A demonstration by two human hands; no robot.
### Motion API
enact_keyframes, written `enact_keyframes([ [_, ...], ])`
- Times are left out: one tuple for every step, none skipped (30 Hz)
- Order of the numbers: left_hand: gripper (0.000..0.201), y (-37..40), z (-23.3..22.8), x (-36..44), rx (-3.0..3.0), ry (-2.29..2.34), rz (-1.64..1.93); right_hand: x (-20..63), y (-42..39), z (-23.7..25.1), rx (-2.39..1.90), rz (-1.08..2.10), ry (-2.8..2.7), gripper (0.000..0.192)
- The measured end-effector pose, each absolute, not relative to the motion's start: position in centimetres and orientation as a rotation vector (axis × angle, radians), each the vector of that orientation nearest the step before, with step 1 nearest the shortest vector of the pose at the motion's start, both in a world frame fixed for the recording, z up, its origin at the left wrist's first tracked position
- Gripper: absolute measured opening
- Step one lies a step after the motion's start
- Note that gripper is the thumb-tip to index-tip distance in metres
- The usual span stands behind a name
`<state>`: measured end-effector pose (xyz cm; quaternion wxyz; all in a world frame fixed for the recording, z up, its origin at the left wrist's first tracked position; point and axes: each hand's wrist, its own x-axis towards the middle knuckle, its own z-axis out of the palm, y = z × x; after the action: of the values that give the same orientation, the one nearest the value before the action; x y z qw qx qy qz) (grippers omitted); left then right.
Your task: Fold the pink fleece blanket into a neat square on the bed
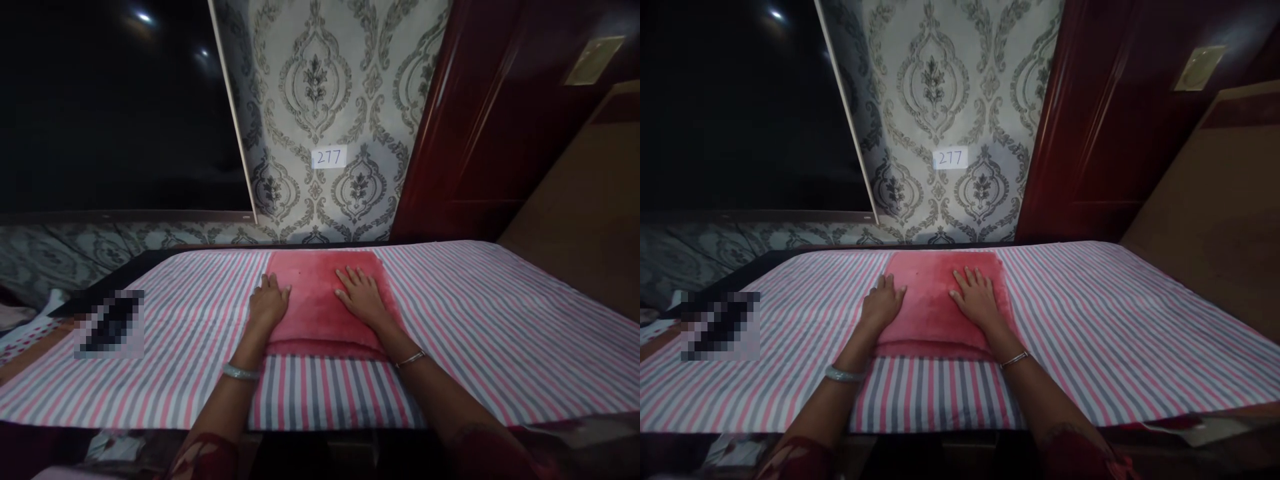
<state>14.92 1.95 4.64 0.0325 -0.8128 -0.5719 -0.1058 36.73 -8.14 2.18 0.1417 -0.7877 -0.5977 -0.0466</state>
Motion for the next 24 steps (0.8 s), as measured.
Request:
enact_keyframes([
  [0.063, 2.0, 4.7, 14.9, -2.5, -1.76, -0.344, 36.7, -8.2, 2.2, -2.272, -0.129, -1.724, 0.058],
  [0.062, 2.0, 4.7, 14.8, -2.497, -1.758, -0.366, 36.7, -8.2, 2.3, -2.271, -0.126, -1.722, 0.058],
  [0.061, 2.0, 4.8, 14.7, -2.493, -1.76, -0.39, 36.7, -8.2, 2.3, -2.269, -0.125, -1.719, 0.059],
  [0.06, 2.0, 4.8, 14.7, -2.49, -1.767, -0.411, 36.7, -8.2, 2.4, -2.268, -0.124, -1.717, 0.059],
  [0.06, 2.0, 4.8, 14.6, -2.49, -1.777, -0.429, 36.7, -8.2, 2.4, -2.268, -0.123, -1.716, 0.059],
  [0.058, 2.0, 4.7, 14.6, -2.491, -1.79, -0.443, 36.7, -8.1, 2.4, -2.269, -0.123, -1.717, 0.058],
  [0.057, 2.1, 4.7, 14.5, -2.494, -1.801, -0.456, 36.6, -8.1, 2.4, -2.27, -0.124, -1.72, 0.058],
  [0.055, 2.2, 4.6, 14.5, -2.496, -1.808, -0.469, 36.6, -8.1, 2.4, -2.271, -0.129, -1.724, 0.058],
  [0.054, 2.2, 4.4, 14.5, -2.498, -1.812, -0.483, 36.6, -8.1, 2.3, -2.27, -0.138, -1.73, 0.058],
  [0.054, 2.3, 4.3, 14.4, -2.5, -1.814, -0.496, 36.6, -8.0, 2.1, -2.27, -0.148, -1.735, 0.058],
  [0.054, 2.4, 4.2, 14.3, -2.504, -1.821, -0.501, 36.6, -8.0, 2.0, -2.27, -0.155, -1.738, 0.058],
  [0.055, 2.4, 4.2, 14.2, -2.512, -1.835, -0.493, 36.6, -8.0, 1.8, -2.271, -0.154, -1.739, 0.059],
  [0.057, 2.5, 4.4, 14.0, -2.528, -1.856, -0.469, 36.8, -7.9, 1.7, -2.276, -0.14, -1.738, 0.059],
  [0.059, 2.6, 4.6, 13.8, -2.556, -1.878, -0.419, 36.9, -7.9, 1.7, -2.286, -0.107, -1.737, 0.06],
  [0.06, 2.8, 5.1, 13.6, -2.59, -1.897, -0.352, 37.2, -7.7, 1.8, -2.297, -0.056, -1.736, 0.06],
  [0.061, 3.0, 5.7, 13.5, -2.623, -1.911, -0.279, 37.5, -7.4, 2.1, -2.297, 0.004, -1.744, 0.061],
  [0.062, 3.3, 6.4, 13.5, -2.649, -1.917, -0.215, 37.9, -7.0, 2.6, -2.279, 0.06, -1.759, 0.062],
  [0.062, 3.7, 7.2, 13.6, -2.665, -1.912, -0.173, 38.2, -6.4, 3.3, -2.245, 0.101, -1.776, 0.061],
  [0.062, 4.2, 8.1, 14.1, -2.672, -1.894, -0.159, 38.6, -5.7, 4.2, -2.205, 0.116, -1.789, 0.06],
  [0.062, 4.9, 9.0, 14.8, -2.677, -1.865, -0.169, 38.8, -4.8, 5.3, -2.172, 0.104, -1.791, 0.059],
  [0.062, 5.6, 9.9, 15.7, -2.685, -1.825, -0.192, 39.0, -3.8, 6.3, -2.155, 0.073, -1.78, 0.057],
  [0.061, 6.3, 10.6, 16.9, -2.704, -1.773, -0.215, 39.2, -2.8, 7.3, -2.163, 0.039, -1.752, 0.056],
  [0.06, 7.1, 11.2, 18.2, -2.73, -1.716, -0.233, 39.2, -1.8, 8.1, -2.194, 0.009, -1.711, 0.056],
  [0.058, 7.8, 11.4, 19.6, -2.755, -1.661, -0.248, 39.3, -0.8, 8.5, -2.234, -0.015, -1.663, 0.055],
])
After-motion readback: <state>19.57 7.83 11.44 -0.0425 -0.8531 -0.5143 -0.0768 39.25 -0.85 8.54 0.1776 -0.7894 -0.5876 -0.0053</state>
